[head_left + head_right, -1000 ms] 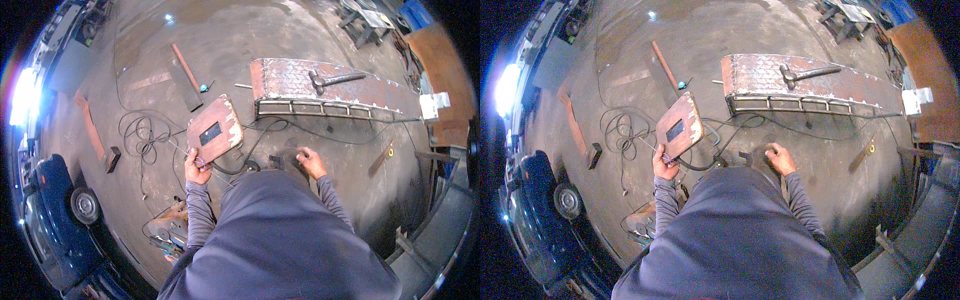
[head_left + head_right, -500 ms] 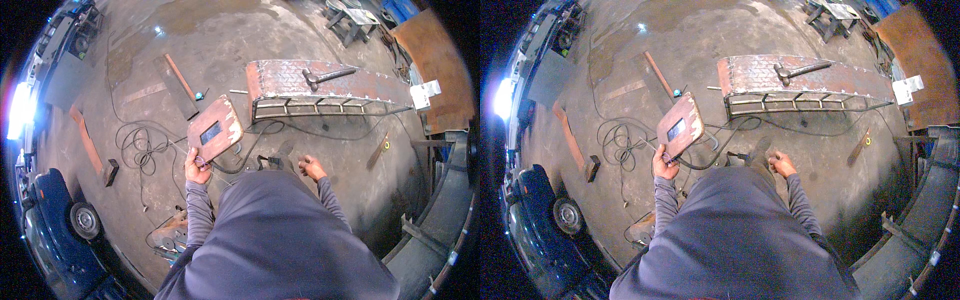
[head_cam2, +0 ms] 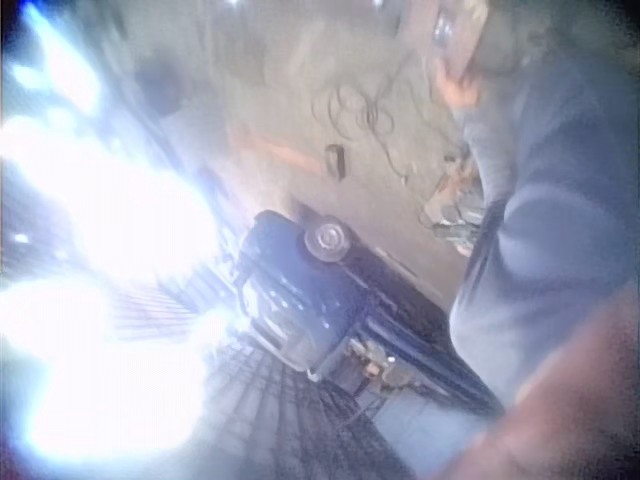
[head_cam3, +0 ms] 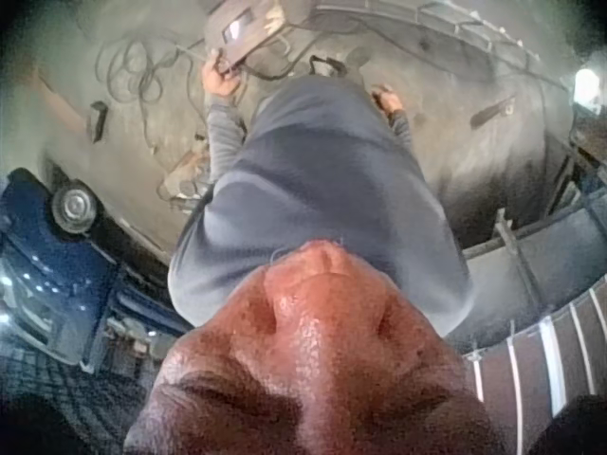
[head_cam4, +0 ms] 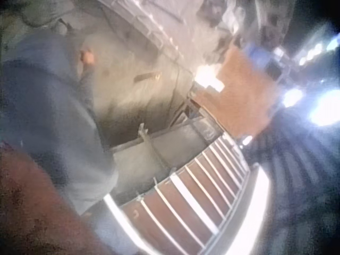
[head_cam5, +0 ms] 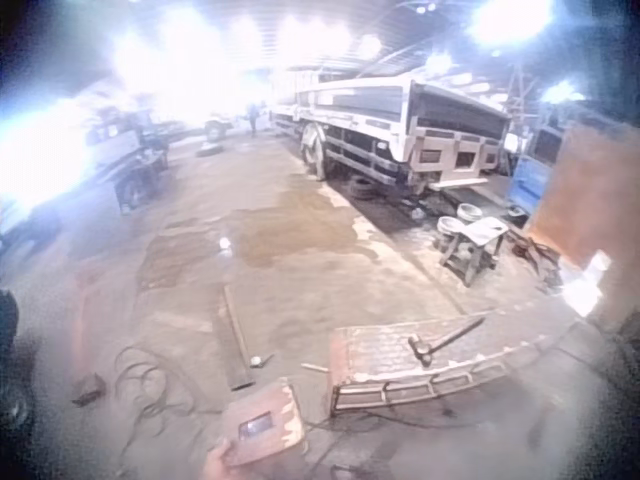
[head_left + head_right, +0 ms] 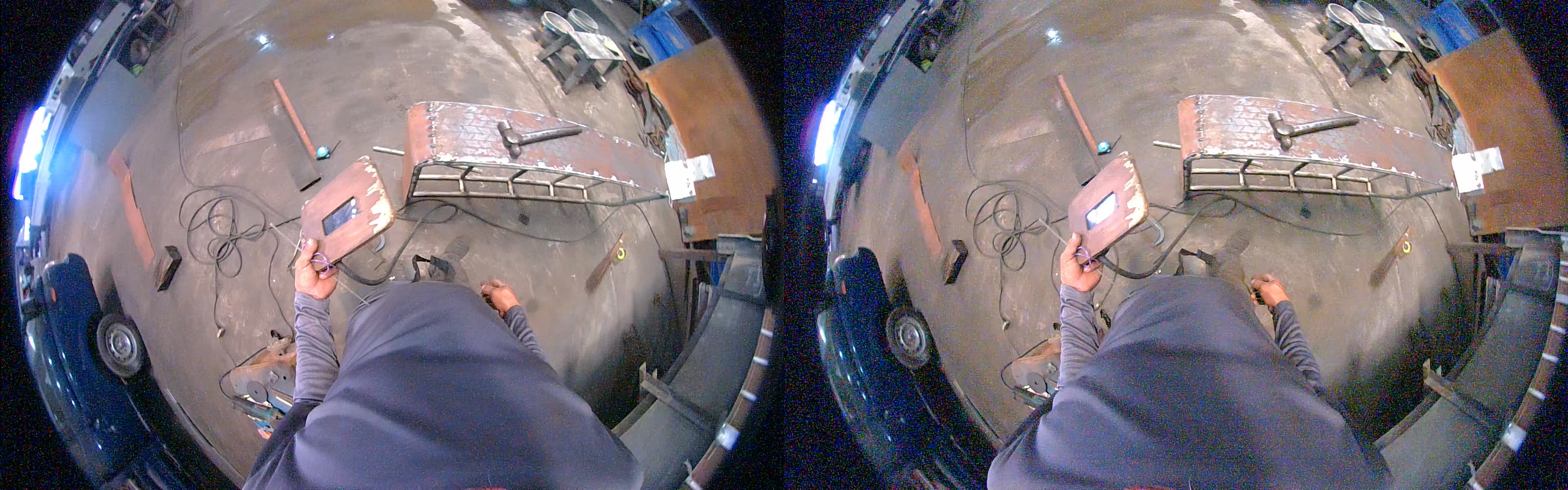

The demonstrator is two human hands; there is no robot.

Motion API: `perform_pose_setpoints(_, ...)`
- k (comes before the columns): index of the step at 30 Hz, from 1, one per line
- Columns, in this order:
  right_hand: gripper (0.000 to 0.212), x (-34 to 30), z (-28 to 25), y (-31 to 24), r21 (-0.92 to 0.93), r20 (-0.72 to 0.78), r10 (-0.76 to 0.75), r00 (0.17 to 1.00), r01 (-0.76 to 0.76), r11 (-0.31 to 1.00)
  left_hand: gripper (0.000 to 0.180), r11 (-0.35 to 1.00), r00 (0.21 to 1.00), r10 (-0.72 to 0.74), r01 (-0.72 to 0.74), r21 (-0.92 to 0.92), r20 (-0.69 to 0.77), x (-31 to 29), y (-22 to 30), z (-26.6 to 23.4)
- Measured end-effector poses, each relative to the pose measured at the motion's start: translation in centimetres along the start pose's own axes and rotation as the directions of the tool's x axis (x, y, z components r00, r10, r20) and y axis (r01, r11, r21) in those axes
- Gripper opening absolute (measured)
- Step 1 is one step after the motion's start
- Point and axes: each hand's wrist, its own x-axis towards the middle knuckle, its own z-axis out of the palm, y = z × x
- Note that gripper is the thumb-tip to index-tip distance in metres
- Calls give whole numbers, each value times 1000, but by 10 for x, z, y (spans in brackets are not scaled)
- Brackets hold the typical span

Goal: The person welds a metal frame using a welding torch and a handheld welding mask. They repeatedly strike the frame with a hammer to remove slag, then flip the frame over to continue welding on the other side.

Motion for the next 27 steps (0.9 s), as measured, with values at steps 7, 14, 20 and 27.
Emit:
perform_pose_setpoints(7, 34, 10, 1, 31, 44, -24, 13, 1000, -12, 999, 22, 1000, 1000, 18, -18, 12, -12, -6, 3, 2)
perform_pose_setpoints(14, 34, 34, -13, 101, 172, 128, -158, 979, 135, 976, 13, 1000, 999, -6, 6, -5, -38, -9, 5, -5)
perform_pose_setpoints(20, 33, 27, -20, 104, 30, 122, -104, 987, 101, 994, 11, 999, 996, 28, -31, -34, -89, -22, 6, -8)
perform_pose_setpoints(27, 32, 31, -25, 99, -85, 92, -70, 993, 78, 993, 23, 993, 997, 61, -65, -98, -45, -25, 7, -34)
